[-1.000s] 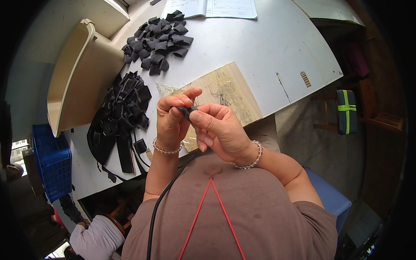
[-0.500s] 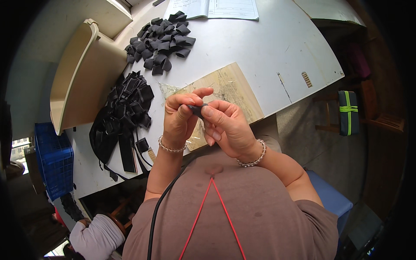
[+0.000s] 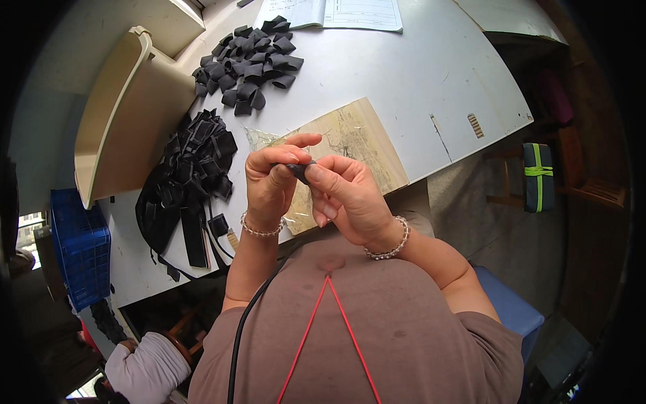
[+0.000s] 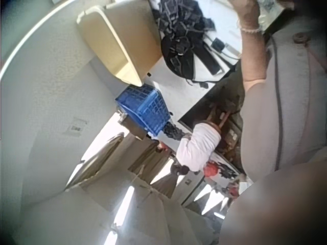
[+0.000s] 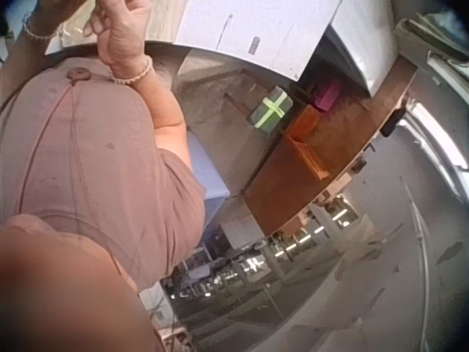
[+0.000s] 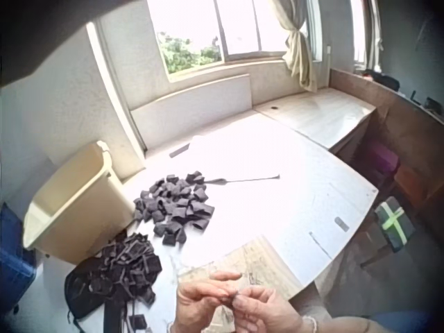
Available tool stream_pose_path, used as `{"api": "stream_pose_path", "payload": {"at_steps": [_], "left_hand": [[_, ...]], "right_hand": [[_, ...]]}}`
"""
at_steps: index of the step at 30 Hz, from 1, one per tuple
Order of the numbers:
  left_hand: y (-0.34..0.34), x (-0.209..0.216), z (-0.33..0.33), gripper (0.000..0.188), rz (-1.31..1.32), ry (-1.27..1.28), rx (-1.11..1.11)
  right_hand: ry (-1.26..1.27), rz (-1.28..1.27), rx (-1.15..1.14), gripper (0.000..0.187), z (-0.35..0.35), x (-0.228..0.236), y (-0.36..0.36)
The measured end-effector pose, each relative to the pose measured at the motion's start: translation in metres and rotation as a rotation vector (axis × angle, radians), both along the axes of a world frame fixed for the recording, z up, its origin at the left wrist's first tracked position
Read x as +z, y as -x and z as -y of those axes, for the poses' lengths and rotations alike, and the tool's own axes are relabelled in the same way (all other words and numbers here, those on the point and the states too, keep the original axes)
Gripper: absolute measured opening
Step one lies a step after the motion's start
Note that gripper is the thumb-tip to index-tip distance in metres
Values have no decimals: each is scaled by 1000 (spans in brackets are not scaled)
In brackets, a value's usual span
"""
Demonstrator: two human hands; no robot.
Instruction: The recorder is inspecting and sorting small black rubber or plastic industrial seal components.
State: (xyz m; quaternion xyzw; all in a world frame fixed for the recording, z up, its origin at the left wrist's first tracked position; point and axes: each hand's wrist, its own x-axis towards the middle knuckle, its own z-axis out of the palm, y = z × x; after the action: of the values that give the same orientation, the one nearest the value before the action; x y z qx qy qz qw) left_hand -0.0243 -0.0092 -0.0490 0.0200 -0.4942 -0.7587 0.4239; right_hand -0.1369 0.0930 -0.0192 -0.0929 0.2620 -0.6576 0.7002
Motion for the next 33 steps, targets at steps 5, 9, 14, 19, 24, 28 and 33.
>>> {"api": "stream_pose_path", "payload": {"at_steps": [5, 9, 14, 19, 24, 28, 33], "left_hand": [[-3, 0, 1, 19, 88, 25, 20], [-7, 9, 0, 18, 190, 139, 131], [-14, 19, 5, 15, 335, 280, 261], [-20, 25, 8, 16, 407, 435, 387], [-20, 32, 6, 15, 440, 551, 399], [-12, 40, -2, 15, 485, 590, 432], [-3, 48, -5, 14, 545, 747, 487]], "right_hand": [[35, 27, -7, 14, -1, -6, 7], [62, -114, 59, 14, 2, -4, 19], [293, -969, -494, 21, 14, 14, 17], [535, -1414, -399, 26, 16, 30, 20], [578, -1445, -547, 18, 12, 20, 26], [397, -1073, -485, 9, 2, 10, 27], [383, -751, -450, 7, 1, -23, 27]]}}
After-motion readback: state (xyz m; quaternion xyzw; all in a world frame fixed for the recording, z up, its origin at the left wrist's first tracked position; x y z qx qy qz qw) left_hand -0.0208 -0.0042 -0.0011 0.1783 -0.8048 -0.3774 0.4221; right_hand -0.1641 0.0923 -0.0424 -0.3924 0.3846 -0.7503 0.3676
